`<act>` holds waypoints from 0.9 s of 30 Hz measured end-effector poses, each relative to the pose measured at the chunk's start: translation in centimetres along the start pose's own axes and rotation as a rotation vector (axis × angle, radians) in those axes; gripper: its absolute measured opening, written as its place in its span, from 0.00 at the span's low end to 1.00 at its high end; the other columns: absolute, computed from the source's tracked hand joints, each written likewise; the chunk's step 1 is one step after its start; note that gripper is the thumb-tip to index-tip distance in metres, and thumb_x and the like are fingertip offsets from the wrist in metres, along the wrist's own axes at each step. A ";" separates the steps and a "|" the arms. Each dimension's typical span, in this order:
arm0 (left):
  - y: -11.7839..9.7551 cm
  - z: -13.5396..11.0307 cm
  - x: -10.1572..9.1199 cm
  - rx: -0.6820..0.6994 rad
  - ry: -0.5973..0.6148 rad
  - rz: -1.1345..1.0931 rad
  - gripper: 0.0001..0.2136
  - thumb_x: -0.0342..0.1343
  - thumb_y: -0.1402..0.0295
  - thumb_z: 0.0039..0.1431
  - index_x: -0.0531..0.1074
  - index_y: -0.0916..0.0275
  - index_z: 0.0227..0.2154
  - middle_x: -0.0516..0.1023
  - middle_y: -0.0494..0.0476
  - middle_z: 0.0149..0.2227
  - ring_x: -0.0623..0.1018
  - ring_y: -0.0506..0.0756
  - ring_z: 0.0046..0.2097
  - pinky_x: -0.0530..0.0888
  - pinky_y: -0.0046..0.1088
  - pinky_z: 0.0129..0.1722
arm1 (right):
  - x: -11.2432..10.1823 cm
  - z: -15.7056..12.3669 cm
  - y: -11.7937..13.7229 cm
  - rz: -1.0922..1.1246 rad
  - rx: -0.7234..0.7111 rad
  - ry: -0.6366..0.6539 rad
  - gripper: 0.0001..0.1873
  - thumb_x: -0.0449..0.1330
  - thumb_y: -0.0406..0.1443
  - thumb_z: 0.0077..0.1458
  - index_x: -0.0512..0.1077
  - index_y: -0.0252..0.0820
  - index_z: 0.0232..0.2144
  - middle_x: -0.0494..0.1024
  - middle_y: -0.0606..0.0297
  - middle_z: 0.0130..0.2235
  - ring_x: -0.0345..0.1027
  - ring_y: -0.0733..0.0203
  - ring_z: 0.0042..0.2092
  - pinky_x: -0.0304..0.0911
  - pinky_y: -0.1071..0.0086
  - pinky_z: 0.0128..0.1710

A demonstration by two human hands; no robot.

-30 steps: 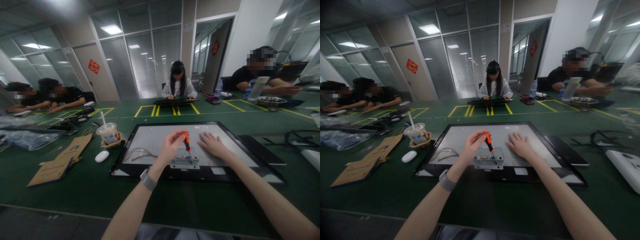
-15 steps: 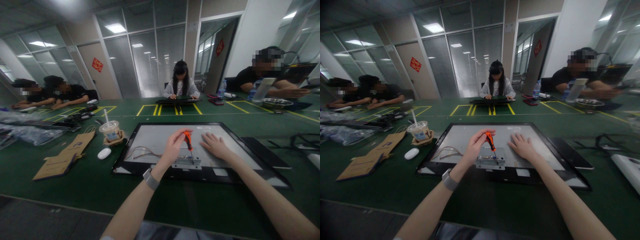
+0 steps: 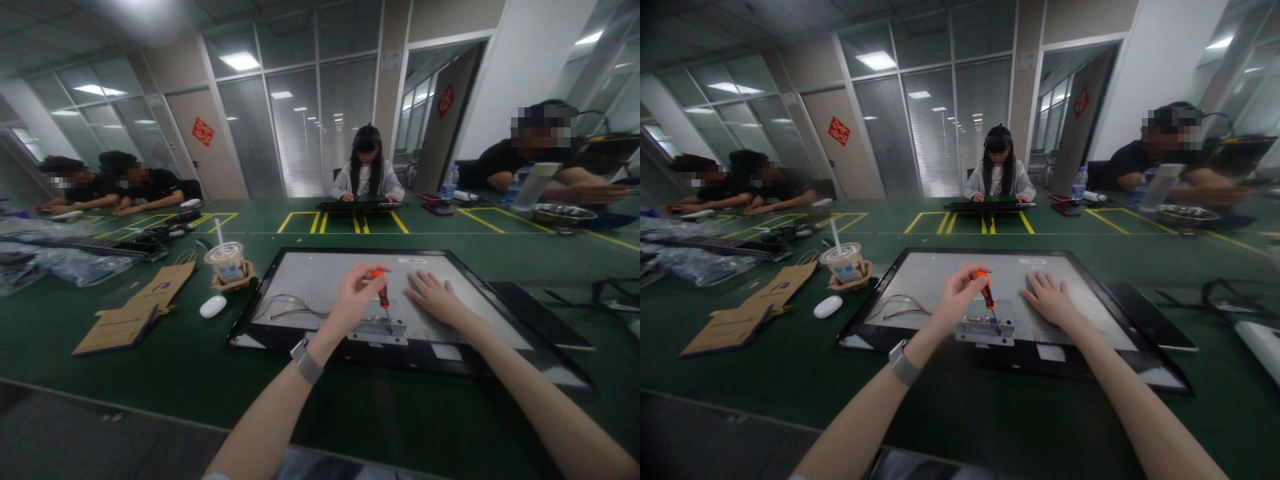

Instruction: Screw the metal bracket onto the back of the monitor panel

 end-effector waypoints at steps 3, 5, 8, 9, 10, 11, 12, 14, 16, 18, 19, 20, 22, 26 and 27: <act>-0.7 -0.2 0.4 0.021 0.042 0.013 0.11 0.50 0.64 0.63 0.76 0.60 0.39 0.71 0.58 0.44 0.72 0.52 0.42 0.71 0.30 0.44 | -0.1 -0.1 0.0 -0.001 0.001 0.007 0.35 0.35 0.50 0.60 0.54 0.40 0.63 0.52 0.52 0.66 0.45 0.41 0.65 0.46 0.40 0.58; -0.9 -0.2 0.8 0.023 0.082 -0.008 0.12 0.47 0.66 0.64 0.76 0.61 0.39 0.71 0.59 0.49 0.72 0.55 0.47 0.70 0.33 0.47 | -0.2 -0.1 0.2 -0.002 -0.004 0.011 0.34 0.35 0.49 0.60 0.53 0.41 0.63 0.52 0.52 0.66 0.45 0.41 0.65 0.46 0.40 0.58; -0.7 -0.3 1.3 -0.005 0.154 -0.075 0.12 0.47 0.66 0.64 0.74 0.61 0.43 0.74 0.61 0.49 0.74 0.56 0.47 0.70 0.35 0.48 | -0.4 -0.3 0.3 -0.007 -0.008 0.002 0.34 0.36 0.48 0.60 0.53 0.41 0.63 0.53 0.51 0.66 0.46 0.41 0.64 0.47 0.39 0.57; -0.5 -0.3 1.5 -0.022 0.185 -0.101 0.12 0.47 0.66 0.64 0.73 0.61 0.44 0.75 0.61 0.47 0.76 0.55 0.45 0.71 0.35 0.48 | -0.5 -0.3 0.3 -0.009 -0.008 -0.006 0.34 0.36 0.48 0.60 0.54 0.41 0.63 0.53 0.51 0.66 0.46 0.41 0.64 0.47 0.39 0.57; -0.3 -0.3 1.8 -0.041 0.215 -0.125 0.13 0.48 0.65 0.64 0.73 0.61 0.46 0.76 0.61 0.45 0.76 0.55 0.43 0.71 0.35 0.46 | -0.5 -0.3 0.3 -0.012 -0.009 -0.013 0.34 0.36 0.48 0.60 0.54 0.40 0.63 0.53 0.50 0.66 0.46 0.40 0.64 0.47 0.39 0.57; -0.1 -0.4 1.9 -0.058 0.237 -0.142 0.13 0.49 0.65 0.63 0.73 0.61 0.46 0.77 0.61 0.43 0.77 0.55 0.42 0.72 0.35 0.45 | -0.5 -0.3 0.4 -0.015 -0.014 -0.016 0.34 0.36 0.48 0.60 0.54 0.40 0.63 0.53 0.50 0.66 0.46 0.40 0.64 0.47 0.39 0.56; 0.0 -0.4 2.0 -0.073 0.249 -0.148 0.13 0.50 0.64 0.63 0.73 0.61 0.46 0.77 0.60 0.41 0.77 0.54 0.42 0.72 0.34 0.45 | -0.5 -0.3 0.4 -0.020 -0.019 -0.015 0.34 0.36 0.47 0.60 0.54 0.39 0.63 0.53 0.49 0.66 0.46 0.40 0.64 0.47 0.39 0.56; 0.2 -0.5 2.1 -0.089 0.248 -0.144 0.13 0.54 0.64 0.60 0.73 0.61 0.45 0.77 0.59 0.39 0.76 0.53 0.41 0.71 0.32 0.44 | -0.4 -0.3 0.4 -0.027 -0.023 -0.006 0.34 0.35 0.47 0.60 0.54 0.37 0.63 0.52 0.48 0.66 0.45 0.39 0.64 0.47 0.38 0.56; 0.3 -0.6 2.2 -0.103 0.250 -0.134 0.13 0.57 0.64 0.58 0.74 0.61 0.45 0.76 0.56 0.36 0.75 0.51 0.38 0.71 0.29 0.42 | -0.3 -0.2 0.3 -0.022 -0.013 0.000 0.34 0.35 0.47 0.60 0.53 0.37 0.63 0.51 0.48 0.66 0.45 0.40 0.64 0.47 0.38 0.56; 0.4 -0.6 2.3 -0.109 0.245 -0.126 0.14 0.59 0.65 0.56 0.74 0.62 0.45 0.74 0.54 0.33 0.73 0.49 0.35 0.71 0.26 0.38 | -0.2 -0.1 0.1 -0.011 0.000 0.001 0.34 0.35 0.48 0.60 0.53 0.39 0.63 0.52 0.50 0.66 0.45 0.40 0.64 0.47 0.38 0.57; 0.4 -0.6 2.3 -0.108 0.236 -0.126 0.14 0.60 0.64 0.55 0.74 0.62 0.44 0.73 0.53 0.32 0.72 0.48 0.33 0.70 0.25 0.36 | -0.2 -0.1 0.1 -0.006 0.001 0.003 0.34 0.35 0.48 0.60 0.53 0.40 0.63 0.52 0.50 0.66 0.45 0.40 0.65 0.46 0.38 0.57; 0.4 -0.6 2.2 -0.106 0.220 -0.127 0.14 0.61 0.64 0.54 0.74 0.62 0.43 0.72 0.52 0.31 0.72 0.48 0.32 0.70 0.24 0.34 | -0.1 -0.1 0.1 -0.003 0.002 0.006 0.34 0.35 0.48 0.60 0.54 0.41 0.63 0.52 0.51 0.66 0.45 0.40 0.65 0.46 0.38 0.57; 0.5 -0.4 1.8 -0.097 0.172 -0.130 0.13 0.62 0.65 0.52 0.74 0.63 0.40 0.71 0.51 0.30 0.71 0.47 0.32 0.70 0.24 0.33 | -0.1 0.0 0.1 0.000 0.006 0.011 0.34 0.36 0.49 0.59 0.54 0.41 0.63 0.53 0.51 0.66 0.45 0.40 0.65 0.46 0.38 0.57; 0.7 0.0 0.7 -0.060 0.054 -0.122 0.12 0.63 0.64 0.50 0.74 0.63 0.36 0.72 0.53 0.33 0.72 0.48 0.34 0.72 0.26 0.35 | -0.1 0.0 0.0 0.001 0.011 0.007 0.35 0.36 0.50 0.60 0.55 0.40 0.63 0.52 0.52 0.66 0.45 0.41 0.65 0.45 0.40 0.58; 0.8 0.0 0.3 -0.052 0.024 -0.112 0.12 0.63 0.64 0.50 0.74 0.64 0.36 0.73 0.53 0.33 0.73 0.48 0.34 0.72 0.27 0.36 | -0.1 -0.1 0.0 0.002 0.010 0.005 0.35 0.36 0.50 0.60 0.55 0.40 0.63 0.52 0.52 0.66 0.45 0.41 0.65 0.45 0.40 0.58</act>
Point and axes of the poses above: each hand's wrist, its own z-axis towards the middle knuckle, its own x-axis out of the palm, y = z × x, the point moved 9 cm from there along z, towards the middle knuckle
